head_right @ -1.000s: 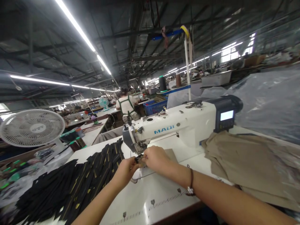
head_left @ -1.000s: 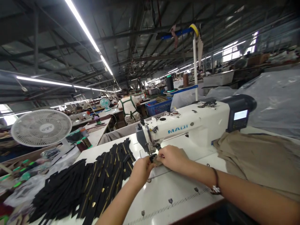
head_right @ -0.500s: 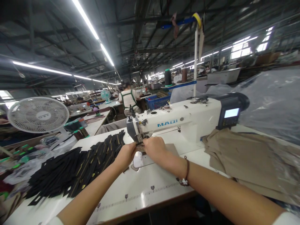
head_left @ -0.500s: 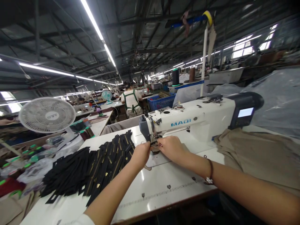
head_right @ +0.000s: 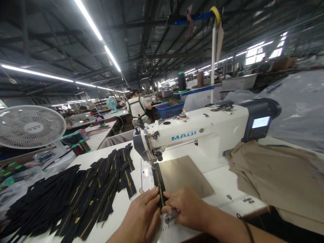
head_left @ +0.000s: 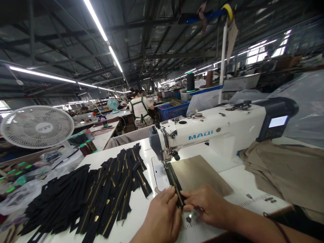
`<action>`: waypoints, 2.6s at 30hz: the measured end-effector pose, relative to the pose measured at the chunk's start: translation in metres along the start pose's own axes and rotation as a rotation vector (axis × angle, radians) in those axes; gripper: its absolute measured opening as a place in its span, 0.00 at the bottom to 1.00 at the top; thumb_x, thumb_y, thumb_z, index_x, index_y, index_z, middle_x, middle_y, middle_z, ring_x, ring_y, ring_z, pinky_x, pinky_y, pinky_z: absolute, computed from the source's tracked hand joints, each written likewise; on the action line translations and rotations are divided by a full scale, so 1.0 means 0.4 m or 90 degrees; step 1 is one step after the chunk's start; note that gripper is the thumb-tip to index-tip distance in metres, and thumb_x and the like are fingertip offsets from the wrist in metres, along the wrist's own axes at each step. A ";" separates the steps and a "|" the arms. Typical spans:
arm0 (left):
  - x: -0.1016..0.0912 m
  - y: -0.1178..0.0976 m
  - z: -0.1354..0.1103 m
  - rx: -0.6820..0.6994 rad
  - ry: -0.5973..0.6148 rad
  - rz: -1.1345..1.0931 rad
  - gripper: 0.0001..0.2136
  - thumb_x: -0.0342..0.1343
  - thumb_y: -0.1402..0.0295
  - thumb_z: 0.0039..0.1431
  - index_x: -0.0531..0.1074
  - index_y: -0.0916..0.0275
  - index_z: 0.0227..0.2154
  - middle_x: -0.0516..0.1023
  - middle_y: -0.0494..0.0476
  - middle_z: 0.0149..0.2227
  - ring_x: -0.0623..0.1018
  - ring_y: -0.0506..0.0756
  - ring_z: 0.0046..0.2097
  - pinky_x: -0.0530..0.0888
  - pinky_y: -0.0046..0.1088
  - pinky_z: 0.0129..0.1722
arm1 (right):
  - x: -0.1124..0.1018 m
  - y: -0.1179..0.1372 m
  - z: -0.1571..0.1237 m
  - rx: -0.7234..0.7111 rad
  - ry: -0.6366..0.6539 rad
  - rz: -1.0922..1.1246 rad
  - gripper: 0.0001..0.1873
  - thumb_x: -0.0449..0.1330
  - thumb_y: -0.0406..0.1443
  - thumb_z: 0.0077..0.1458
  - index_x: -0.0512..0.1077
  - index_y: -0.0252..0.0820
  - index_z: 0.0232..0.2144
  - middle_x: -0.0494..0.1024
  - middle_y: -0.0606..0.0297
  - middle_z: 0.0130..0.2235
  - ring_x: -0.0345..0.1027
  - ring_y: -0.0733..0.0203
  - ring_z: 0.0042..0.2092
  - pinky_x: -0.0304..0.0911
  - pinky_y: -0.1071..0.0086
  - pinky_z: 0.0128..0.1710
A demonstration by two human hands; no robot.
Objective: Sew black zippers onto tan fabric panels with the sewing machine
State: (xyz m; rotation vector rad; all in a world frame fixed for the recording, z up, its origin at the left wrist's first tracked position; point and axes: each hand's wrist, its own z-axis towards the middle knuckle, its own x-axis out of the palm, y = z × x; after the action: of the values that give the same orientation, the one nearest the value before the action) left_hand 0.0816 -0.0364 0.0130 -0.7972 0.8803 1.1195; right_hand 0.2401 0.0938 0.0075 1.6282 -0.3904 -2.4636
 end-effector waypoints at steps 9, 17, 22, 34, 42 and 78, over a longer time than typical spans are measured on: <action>0.058 0.045 -0.005 -0.108 -0.060 0.100 0.17 0.53 0.68 0.57 0.68 0.62 0.50 0.73 0.65 0.52 0.73 0.65 0.53 0.73 0.51 0.50 | 0.046 -0.045 0.039 0.064 -0.038 -0.015 0.23 0.49 0.31 0.55 0.69 0.31 0.52 0.66 0.46 0.57 0.71 0.48 0.50 0.71 0.58 0.46; 0.045 0.072 0.007 -0.066 0.011 0.083 0.17 0.53 0.65 0.59 0.66 0.59 0.51 0.74 0.59 0.53 0.73 0.62 0.55 0.65 0.56 0.58 | 0.039 -0.045 0.042 0.072 -0.006 -0.010 0.25 0.48 0.31 0.54 0.69 0.29 0.53 0.65 0.47 0.57 0.71 0.46 0.49 0.72 0.54 0.43; 0.043 0.088 0.037 -0.088 -0.005 0.045 0.15 0.52 0.68 0.57 0.68 0.59 0.49 0.75 0.60 0.52 0.74 0.63 0.53 0.64 0.58 0.57 | 0.042 -0.069 0.072 0.079 -0.031 0.026 0.23 0.49 0.31 0.54 0.70 0.30 0.51 0.66 0.48 0.57 0.70 0.46 0.51 0.70 0.53 0.47; 0.080 0.144 0.092 -0.142 -0.059 -0.017 0.15 0.50 0.72 0.54 0.67 0.59 0.46 0.72 0.60 0.46 0.72 0.61 0.48 0.65 0.52 0.55 | 0.034 -0.124 0.150 0.109 -0.086 0.060 0.18 0.50 0.29 0.55 0.74 0.38 0.45 0.73 0.53 0.53 0.72 0.52 0.48 0.68 0.62 0.49; 0.066 0.142 0.092 -0.168 -0.033 -0.042 0.15 0.50 0.72 0.52 0.69 0.60 0.44 0.72 0.60 0.44 0.72 0.61 0.47 0.63 0.51 0.57 | 0.041 -0.142 0.189 0.232 -0.074 0.010 0.09 0.56 0.30 0.51 0.77 0.43 0.30 0.79 0.63 0.34 0.74 0.59 0.35 0.64 0.72 0.36; 0.067 0.119 0.082 -0.133 -0.118 0.005 0.08 0.52 0.74 0.56 0.73 0.58 0.35 0.78 0.56 0.40 0.77 0.59 0.45 0.67 0.52 0.55 | 0.025 -0.096 0.104 0.043 -0.054 -0.029 0.15 0.52 0.29 0.56 0.74 0.38 0.43 0.74 0.55 0.52 0.75 0.55 0.44 0.71 0.67 0.41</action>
State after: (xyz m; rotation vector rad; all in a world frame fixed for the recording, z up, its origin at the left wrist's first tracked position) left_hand 0.0467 0.0152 -0.0010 -0.8459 0.6194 1.2843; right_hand 0.1981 0.1331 0.0024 1.5782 -0.4588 -2.5872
